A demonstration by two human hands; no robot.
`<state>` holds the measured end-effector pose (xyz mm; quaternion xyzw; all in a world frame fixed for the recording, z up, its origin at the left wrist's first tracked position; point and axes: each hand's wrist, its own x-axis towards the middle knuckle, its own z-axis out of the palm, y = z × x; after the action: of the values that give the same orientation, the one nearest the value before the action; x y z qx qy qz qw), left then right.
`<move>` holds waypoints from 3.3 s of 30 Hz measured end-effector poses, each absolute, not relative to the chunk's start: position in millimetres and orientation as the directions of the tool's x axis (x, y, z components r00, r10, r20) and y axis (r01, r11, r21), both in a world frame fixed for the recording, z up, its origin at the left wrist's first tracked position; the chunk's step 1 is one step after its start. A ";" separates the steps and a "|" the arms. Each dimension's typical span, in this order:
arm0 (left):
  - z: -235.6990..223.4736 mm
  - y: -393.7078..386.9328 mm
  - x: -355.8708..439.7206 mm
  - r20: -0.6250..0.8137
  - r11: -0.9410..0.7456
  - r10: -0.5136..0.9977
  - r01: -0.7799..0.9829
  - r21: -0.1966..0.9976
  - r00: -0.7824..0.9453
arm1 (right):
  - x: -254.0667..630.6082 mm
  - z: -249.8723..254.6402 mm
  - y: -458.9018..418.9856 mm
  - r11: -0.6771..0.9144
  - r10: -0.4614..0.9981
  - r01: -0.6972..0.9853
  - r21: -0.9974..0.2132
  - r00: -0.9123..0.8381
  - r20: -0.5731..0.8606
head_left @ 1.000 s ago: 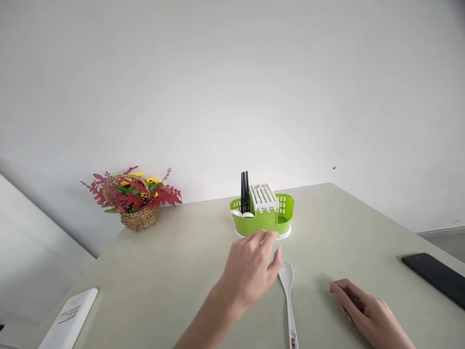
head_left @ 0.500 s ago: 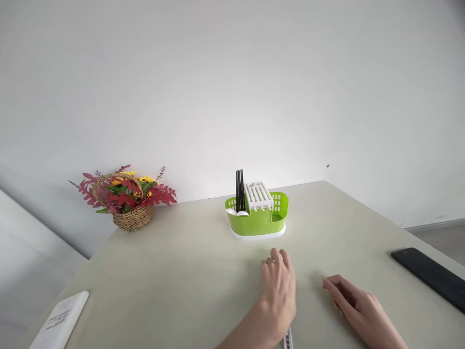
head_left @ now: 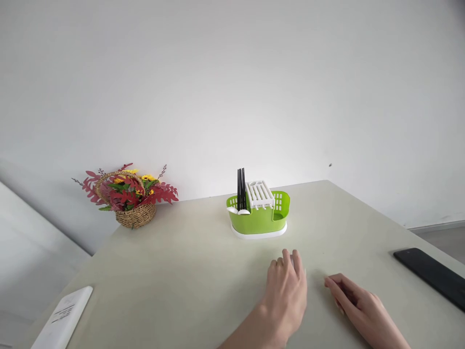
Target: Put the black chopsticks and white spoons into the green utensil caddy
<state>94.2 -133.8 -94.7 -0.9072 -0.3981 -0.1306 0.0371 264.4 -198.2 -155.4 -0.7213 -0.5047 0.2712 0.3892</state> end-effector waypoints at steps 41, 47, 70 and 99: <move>-28.1 58.3 -25.6 0.777 -0.725 0.584 0.582 0.368 0.236 | 268.7 -165.0 -196.5 -0.173 0.939 0.561 -0.809 0.343 0.037; -38.7 57.4 -30.4 0.748 -0.718 0.620 0.557 0.418 0.238 | 281.1 -174.9 -193.0 -0.207 0.958 0.589 -0.781 0.282 -0.042; -74.6 13.2 -83.9 0.323 -0.266 0.929 0.283 0.922 -0.179 | 281.4 -176.5 -193.3 -0.153 0.969 0.628 -0.763 0.246 0.008; -128.6 -80.6 -109.3 0.222 -0.256 0.965 0.334 0.907 0.137 | 182.6 -147.3 -59.1 -0.144 0.865 0.978 -0.153 0.200 0.460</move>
<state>-109.3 -80.6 -128.6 -0.6615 -0.4911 -0.4364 -0.3617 182.6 -59.1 -147.3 -0.7447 -0.6187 -0.1320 0.2126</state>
